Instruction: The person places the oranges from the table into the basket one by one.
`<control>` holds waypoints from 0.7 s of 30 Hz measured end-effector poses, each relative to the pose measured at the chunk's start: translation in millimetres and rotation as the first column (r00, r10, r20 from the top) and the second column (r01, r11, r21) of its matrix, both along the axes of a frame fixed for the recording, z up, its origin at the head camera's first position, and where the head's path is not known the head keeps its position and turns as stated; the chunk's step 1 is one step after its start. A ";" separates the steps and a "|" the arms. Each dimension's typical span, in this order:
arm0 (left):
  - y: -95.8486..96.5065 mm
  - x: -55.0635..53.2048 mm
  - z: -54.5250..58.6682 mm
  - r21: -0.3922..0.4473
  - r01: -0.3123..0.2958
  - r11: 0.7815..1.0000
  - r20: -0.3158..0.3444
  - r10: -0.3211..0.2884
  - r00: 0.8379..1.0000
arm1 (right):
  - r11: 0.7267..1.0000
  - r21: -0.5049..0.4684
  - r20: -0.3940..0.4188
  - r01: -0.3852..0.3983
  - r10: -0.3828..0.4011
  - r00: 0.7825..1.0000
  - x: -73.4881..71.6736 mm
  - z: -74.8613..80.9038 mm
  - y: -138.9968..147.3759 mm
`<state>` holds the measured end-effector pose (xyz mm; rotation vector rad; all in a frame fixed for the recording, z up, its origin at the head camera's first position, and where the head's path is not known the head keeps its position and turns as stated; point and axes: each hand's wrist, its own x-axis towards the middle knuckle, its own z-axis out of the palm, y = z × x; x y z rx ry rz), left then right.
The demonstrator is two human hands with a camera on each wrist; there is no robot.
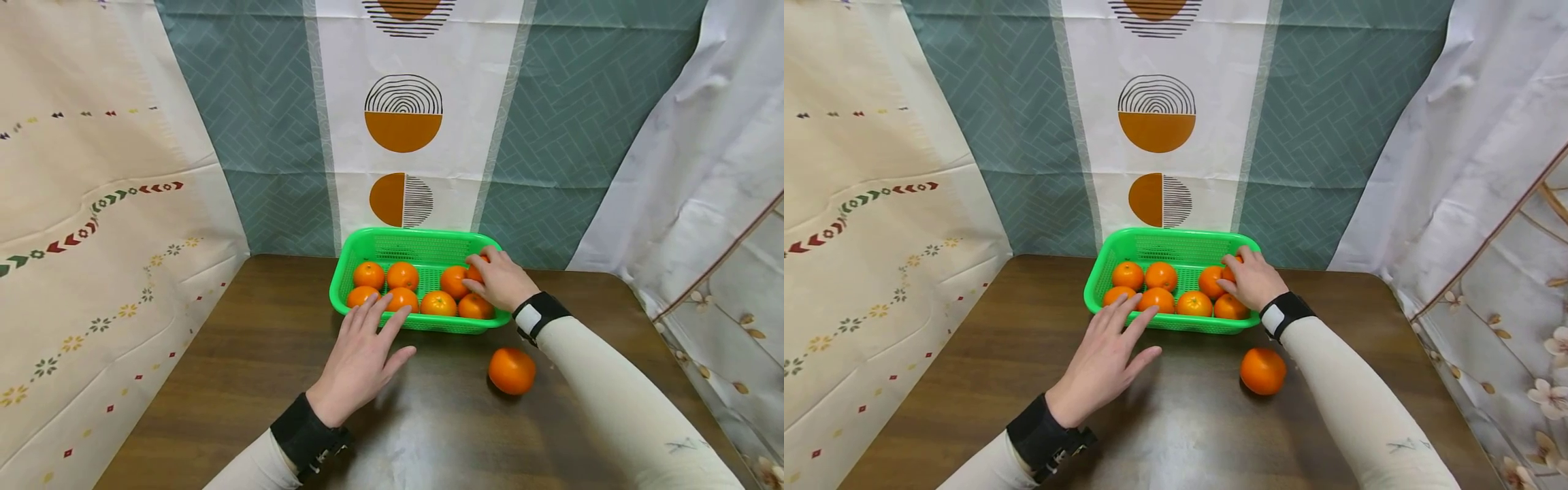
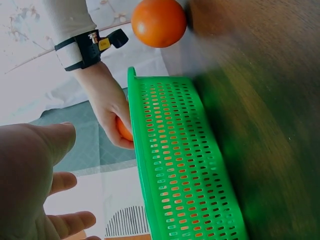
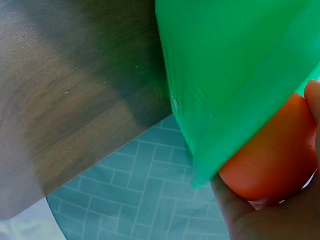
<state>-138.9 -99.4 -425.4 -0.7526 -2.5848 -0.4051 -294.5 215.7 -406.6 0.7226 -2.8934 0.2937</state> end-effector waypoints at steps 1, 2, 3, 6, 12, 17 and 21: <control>0.1 0.1 0.1 0.001 0.002 1.000 -0.003 -0.002 1.000 | 1.000 0.002 0.002 0.002 -0.002 1.000 -0.8 -0.3 -0.2; 0.1 0.1 0.2 0.001 0.002 1.000 -0.001 -0.002 1.000 | 1.000 0.005 0.007 0.004 -0.004 1.000 -1.7 -0.6 -0.9; 0.1 0.2 0.2 0.001 0.002 1.000 0.000 -0.002 1.000 | 1.000 0.005 0.010 0.002 -0.002 1.000 -2.5 -0.9 -1.5; 0.3 0.2 0.1 0.001 0.002 1.000 0.005 -0.002 1.000 | 1.000 0.012 0.020 0.002 -0.002 1.000 -5.0 -1.7 -3.2; 0.4 -0.9 -0.6 -0.007 -0.001 1.000 0.010 0.001 1.000 | 1.000 0.027 0.029 0.001 -0.002 1.000 -9.9 -4.4 -6.1; 0.0 -1.6 -0.6 -0.011 -0.005 1.000 0.009 0.005 1.000 | 1.000 0.030 0.040 0.000 -0.001 0.999 -14.5 -8.8 -7.1; -0.3 -1.3 -0.1 -0.012 -0.005 1.000 0.001 0.005 1.000 | 0.999 0.035 0.056 -0.002 0.000 0.998 -16.2 -12.6 -7.0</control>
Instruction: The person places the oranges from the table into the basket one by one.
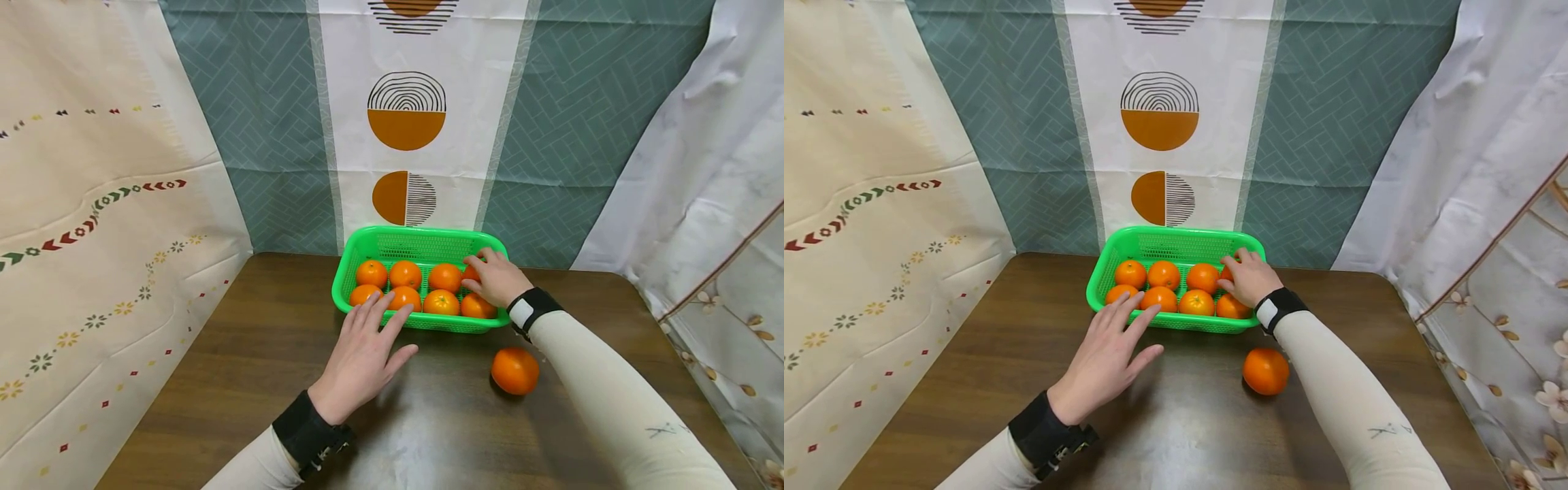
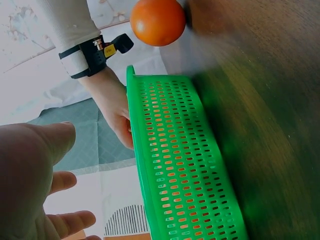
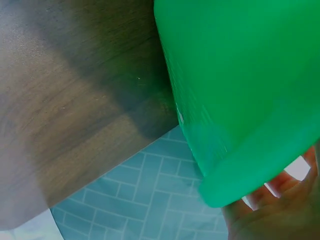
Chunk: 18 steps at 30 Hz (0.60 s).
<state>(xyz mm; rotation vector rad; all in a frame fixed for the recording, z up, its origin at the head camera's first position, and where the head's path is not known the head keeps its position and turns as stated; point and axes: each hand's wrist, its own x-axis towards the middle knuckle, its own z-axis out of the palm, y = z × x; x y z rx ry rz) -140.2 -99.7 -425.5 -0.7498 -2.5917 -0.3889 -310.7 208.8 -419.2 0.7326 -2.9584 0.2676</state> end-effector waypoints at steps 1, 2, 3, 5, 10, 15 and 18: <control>0.1 0.0 0.2 0.000 0.000 1.000 -0.004 0.000 1.000 | 1.000 -0.002 0.004 0.002 -0.002 1.000 0.1 -0.5 0.1; 0.2 0.0 0.4 0.001 0.001 1.000 -0.008 -0.001 1.000 | 1.000 -0.001 0.004 0.000 0.000 1.000 0.4 -0.9 0.3; 0.2 -0.1 0.2 0.002 0.003 1.000 -0.013 -0.002 1.000 | 1.000 0.000 0.002 -0.004 0.004 1.000 0.7 -1.2 0.4; 0.2 -0.3 0.3 0.000 0.002 1.000 -0.020 -0.002 1.000 | 1.000 0.001 -0.003 -0.014 0.014 1.000 1.5 -1.9 0.5; 0.3 -0.5 0.0 -0.002 -0.003 1.000 -0.013 0.003 1.000 | 1.000 0.008 -0.001 -0.021 0.021 1.000 4.4 -2.2 0.4; 0.1 -0.3 -1.0 -0.001 -0.010 1.000 -0.004 0.010 1.000 | 1.000 0.013 0.011 -0.010 0.009 1.000 6.7 -2.1 0.3; 0.3 0.0 -1.2 -0.001 -0.010 1.000 -0.004 0.010 1.000 | 1.000 0.016 0.007 -0.008 0.008 1.000 6.7 -2.7 1.0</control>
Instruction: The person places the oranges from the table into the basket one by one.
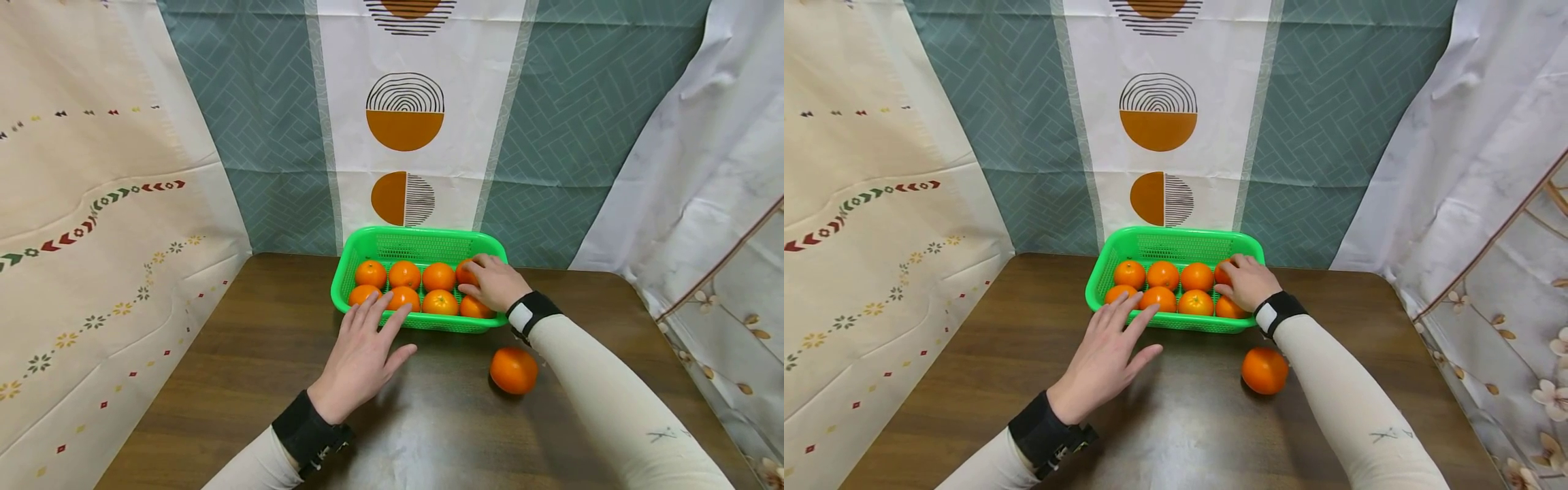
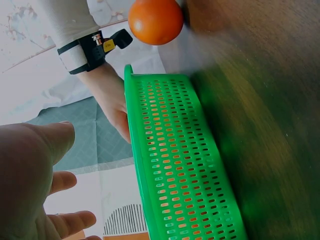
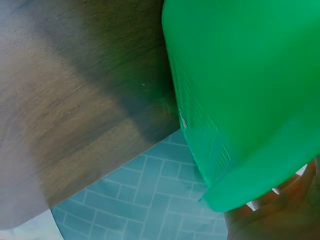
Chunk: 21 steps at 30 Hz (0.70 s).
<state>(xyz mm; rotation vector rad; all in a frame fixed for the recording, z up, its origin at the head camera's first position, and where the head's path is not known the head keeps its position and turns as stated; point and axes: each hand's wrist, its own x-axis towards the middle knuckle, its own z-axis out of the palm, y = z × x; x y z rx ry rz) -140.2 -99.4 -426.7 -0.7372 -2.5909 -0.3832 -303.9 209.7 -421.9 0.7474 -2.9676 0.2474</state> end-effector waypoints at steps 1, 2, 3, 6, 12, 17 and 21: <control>0.1 -0.1 -0.3 0.001 0.001 1.000 -0.001 -0.001 1.000 | 1.000 0.003 -0.003 0.000 0.000 1.000 -0.4 -0.5 0.3; 0.2 -0.2 -0.4 0.002 0.001 1.000 -0.001 -0.001 1.000 | 1.000 0.003 -0.005 0.001 -0.001 1.000 -0.5 -0.8 0.6; 0.3 0.0 -0.5 0.001 0.001 1.000 -0.003 -0.001 1.000 | 1.000 0.006 -0.010 -0.002 0.002 1.000 -0.6 -0.8 1.0; 0.5 0.0 -0.9 -0.005 -0.001 1.000 -0.002 0.001 1.000 | 1.000 0.006 -0.012 -0.006 0.006 1.000 0.1 0.3 1.8; 0.9 -0.5 -1.9 -0.002 0.003 1.000 -0.009 -0.003 1.000 | 1.000 0.018 -0.018 -0.020 0.020 1.000 7.2 8.3 2.5; 0.6 0.6 -0.8 -0.001 0.001 1.000 -0.007 -0.001 1.000 | 0.999 0.020 -0.060 -0.042 0.043 0.997 15.9 13.4 4.1; -1.2 0.4 -0.1 -0.003 -0.003 1.000 0.002 0.003 1.000 | 0.997 0.006 -0.121 -0.071 0.071 0.990 26.7 16.7 4.9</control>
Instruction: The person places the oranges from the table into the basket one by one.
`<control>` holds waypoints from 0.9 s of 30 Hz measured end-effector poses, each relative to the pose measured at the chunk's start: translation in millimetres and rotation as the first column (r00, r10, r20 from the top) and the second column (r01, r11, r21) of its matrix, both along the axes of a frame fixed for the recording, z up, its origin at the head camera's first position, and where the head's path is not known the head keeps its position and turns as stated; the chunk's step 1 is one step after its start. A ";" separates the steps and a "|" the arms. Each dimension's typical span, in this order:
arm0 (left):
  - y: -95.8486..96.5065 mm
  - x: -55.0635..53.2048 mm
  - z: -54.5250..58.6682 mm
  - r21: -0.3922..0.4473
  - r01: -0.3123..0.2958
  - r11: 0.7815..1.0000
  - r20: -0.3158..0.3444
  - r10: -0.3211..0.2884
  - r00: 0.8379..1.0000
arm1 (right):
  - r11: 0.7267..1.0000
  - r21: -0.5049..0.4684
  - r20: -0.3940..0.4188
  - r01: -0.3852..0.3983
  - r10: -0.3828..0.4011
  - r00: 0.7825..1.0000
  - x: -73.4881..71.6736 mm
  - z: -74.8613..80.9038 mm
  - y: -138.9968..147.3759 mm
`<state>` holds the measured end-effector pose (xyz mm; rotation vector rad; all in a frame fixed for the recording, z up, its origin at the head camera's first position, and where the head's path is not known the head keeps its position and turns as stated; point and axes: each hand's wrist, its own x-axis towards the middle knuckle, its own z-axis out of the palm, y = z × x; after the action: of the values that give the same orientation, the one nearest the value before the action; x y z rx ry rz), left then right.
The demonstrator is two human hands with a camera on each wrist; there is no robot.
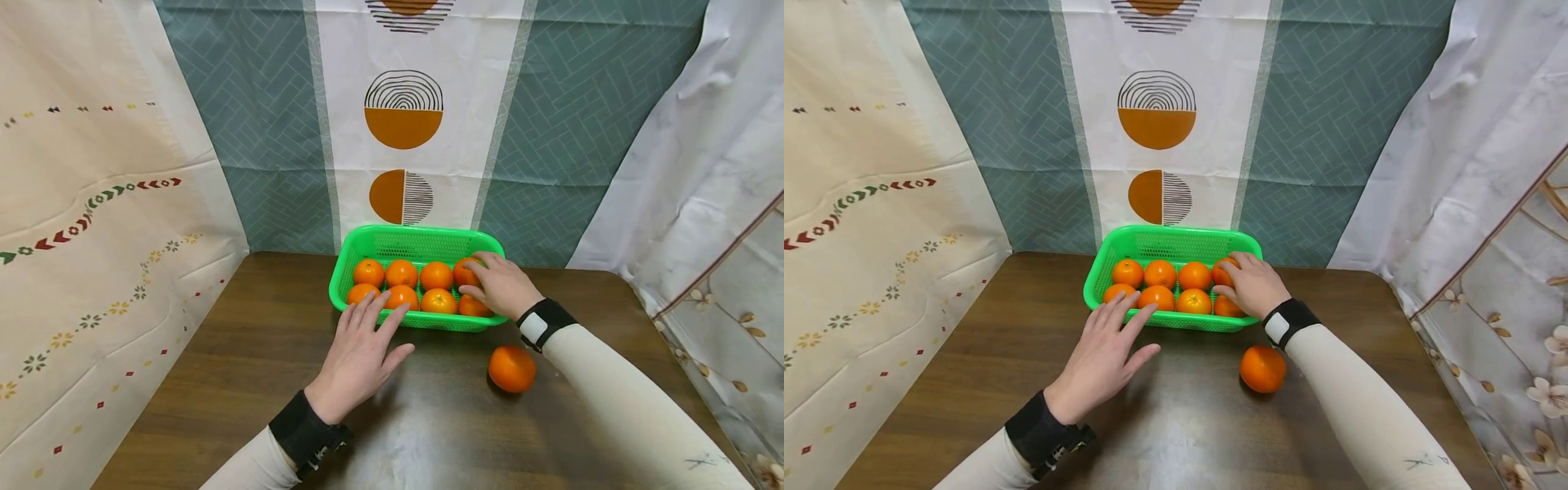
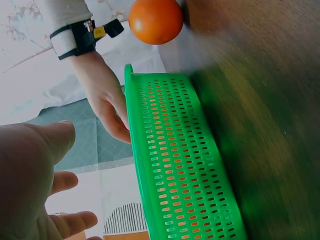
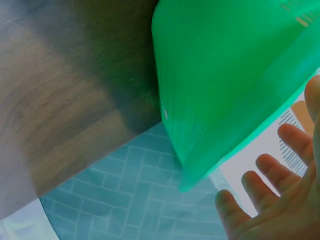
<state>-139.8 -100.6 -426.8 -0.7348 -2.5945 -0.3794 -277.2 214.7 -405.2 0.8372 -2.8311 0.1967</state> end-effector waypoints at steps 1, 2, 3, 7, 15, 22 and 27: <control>-0.4 -0.2 0.1 0.000 -0.001 1.000 0.002 0.001 1.000 | 1.000 -0.005 -0.014 -0.007 0.007 1.000 3.4 0.9 0.4; -0.8 -0.5 0.1 0.000 -0.002 1.000 0.004 0.002 1.000 | 1.000 -0.010 -0.025 -0.015 0.014 1.000 6.8 2.0 1.1; -1.2 -0.7 0.3 0.001 -0.003 1.000 0.004 0.002 1.000 | 1.000 -0.014 -0.037 -0.025 0.025 0.999 9.8 2.7 2.0; -2.0 -1.3 0.6 -0.002 -0.006 1.000 0.015 0.006 1.000 | 0.997 -0.029 -0.083 -0.069 0.066 0.994 22.9 5.0 4.8; -2.3 -3.6 -0.7 -0.001 -0.002 1.000 0.026 0.002 1.000 | 0.993 -0.077 -0.063 -0.095 0.090 0.994 47.9 5.8 4.0; -2.5 -2.9 -0.8 -0.020 -0.003 1.000 0.026 0.003 1.000 | 0.989 -0.095 -0.091 -0.115 0.106 0.990 68.0 3.4 0.5; -2.1 -2.1 -0.8 -0.023 -0.001 1.000 0.045 0.002 0.999 | 0.981 -0.124 -0.136 -0.147 0.130 0.982 82.6 -0.7 -0.1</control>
<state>-141.9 -102.8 -427.6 -0.7402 -2.6451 -0.3700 -194.6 214.5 -406.0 0.9810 -2.6108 0.3356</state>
